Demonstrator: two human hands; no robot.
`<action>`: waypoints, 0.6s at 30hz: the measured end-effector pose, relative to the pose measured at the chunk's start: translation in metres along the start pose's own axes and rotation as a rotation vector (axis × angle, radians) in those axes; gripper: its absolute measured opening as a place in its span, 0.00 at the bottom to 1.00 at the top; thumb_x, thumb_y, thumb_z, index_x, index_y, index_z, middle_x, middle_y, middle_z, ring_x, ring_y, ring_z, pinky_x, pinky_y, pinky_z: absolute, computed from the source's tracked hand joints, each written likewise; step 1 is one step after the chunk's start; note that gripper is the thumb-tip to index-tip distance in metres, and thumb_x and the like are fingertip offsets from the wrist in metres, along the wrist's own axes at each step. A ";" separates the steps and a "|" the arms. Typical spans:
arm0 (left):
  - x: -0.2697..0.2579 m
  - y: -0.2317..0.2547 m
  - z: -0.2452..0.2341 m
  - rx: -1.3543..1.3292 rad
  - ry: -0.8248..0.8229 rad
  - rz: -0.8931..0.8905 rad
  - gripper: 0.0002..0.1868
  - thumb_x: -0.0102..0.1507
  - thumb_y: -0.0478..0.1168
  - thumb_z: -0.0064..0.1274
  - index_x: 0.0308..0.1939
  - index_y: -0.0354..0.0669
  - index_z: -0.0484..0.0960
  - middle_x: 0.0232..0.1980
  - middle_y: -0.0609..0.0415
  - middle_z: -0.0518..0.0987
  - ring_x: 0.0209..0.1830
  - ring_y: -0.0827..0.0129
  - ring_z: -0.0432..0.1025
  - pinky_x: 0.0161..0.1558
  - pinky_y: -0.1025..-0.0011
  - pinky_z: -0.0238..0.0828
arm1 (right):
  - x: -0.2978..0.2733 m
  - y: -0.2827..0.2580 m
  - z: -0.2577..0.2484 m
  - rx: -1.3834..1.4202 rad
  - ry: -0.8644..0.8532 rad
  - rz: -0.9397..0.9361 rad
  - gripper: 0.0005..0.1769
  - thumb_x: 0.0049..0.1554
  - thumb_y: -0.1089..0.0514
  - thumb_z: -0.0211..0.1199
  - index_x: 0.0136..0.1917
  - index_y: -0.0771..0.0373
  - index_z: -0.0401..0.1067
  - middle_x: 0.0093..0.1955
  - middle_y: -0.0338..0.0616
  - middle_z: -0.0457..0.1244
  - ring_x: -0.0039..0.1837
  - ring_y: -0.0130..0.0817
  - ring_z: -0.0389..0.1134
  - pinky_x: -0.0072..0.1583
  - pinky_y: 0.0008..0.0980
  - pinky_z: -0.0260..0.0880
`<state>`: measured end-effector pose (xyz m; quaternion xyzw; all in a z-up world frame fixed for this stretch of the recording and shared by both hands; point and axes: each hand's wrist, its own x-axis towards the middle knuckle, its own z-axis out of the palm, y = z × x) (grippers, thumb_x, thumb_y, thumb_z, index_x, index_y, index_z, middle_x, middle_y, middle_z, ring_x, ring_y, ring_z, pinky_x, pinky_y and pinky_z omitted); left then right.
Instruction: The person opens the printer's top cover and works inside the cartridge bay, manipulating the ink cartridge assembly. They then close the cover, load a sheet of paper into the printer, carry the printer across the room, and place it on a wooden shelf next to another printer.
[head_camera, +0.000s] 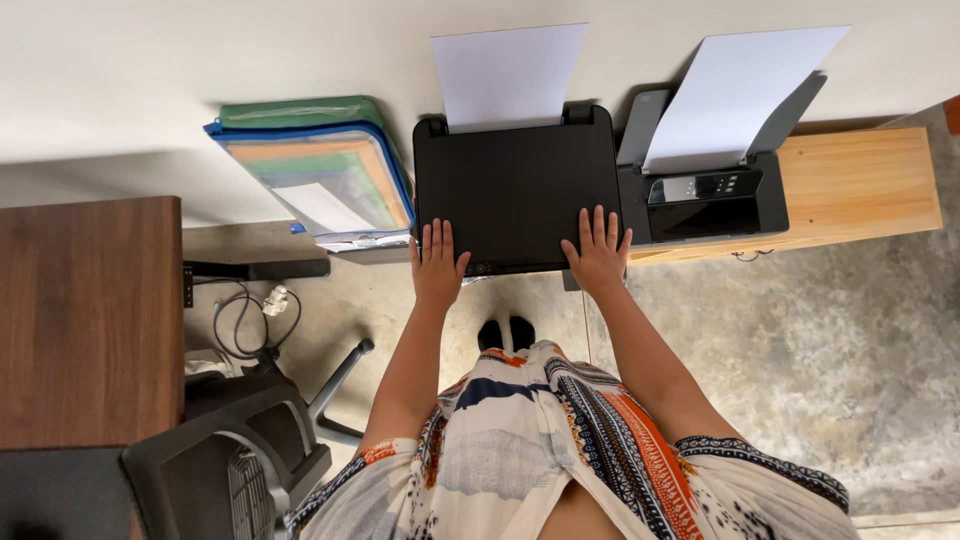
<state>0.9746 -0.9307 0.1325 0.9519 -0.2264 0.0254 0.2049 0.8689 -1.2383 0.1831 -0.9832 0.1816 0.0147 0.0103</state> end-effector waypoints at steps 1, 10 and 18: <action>-0.001 -0.002 0.002 0.012 -0.041 -0.015 0.39 0.72 0.63 0.31 0.81 0.47 0.50 0.84 0.50 0.50 0.84 0.58 0.42 0.78 0.46 0.26 | 0.001 0.000 0.001 0.005 -0.034 0.017 0.44 0.64 0.27 0.37 0.85 0.47 0.39 0.87 0.45 0.34 0.86 0.51 0.30 0.78 0.63 0.25; -0.010 0.003 -0.014 0.060 0.046 0.032 0.41 0.73 0.65 0.30 0.82 0.44 0.52 0.84 0.49 0.49 0.85 0.59 0.38 0.79 0.45 0.24 | -0.008 0.014 -0.028 -0.026 -0.117 0.124 0.46 0.64 0.25 0.33 0.86 0.44 0.30 0.88 0.45 0.26 0.86 0.53 0.23 0.78 0.63 0.19; -0.060 0.050 -0.049 0.125 0.282 0.111 0.39 0.75 0.64 0.34 0.82 0.44 0.54 0.85 0.49 0.48 0.86 0.58 0.37 0.80 0.44 0.26 | -0.094 0.063 -0.060 0.079 -0.028 0.179 0.46 0.64 0.24 0.33 0.86 0.44 0.30 0.88 0.49 0.25 0.86 0.61 0.21 0.76 0.69 0.16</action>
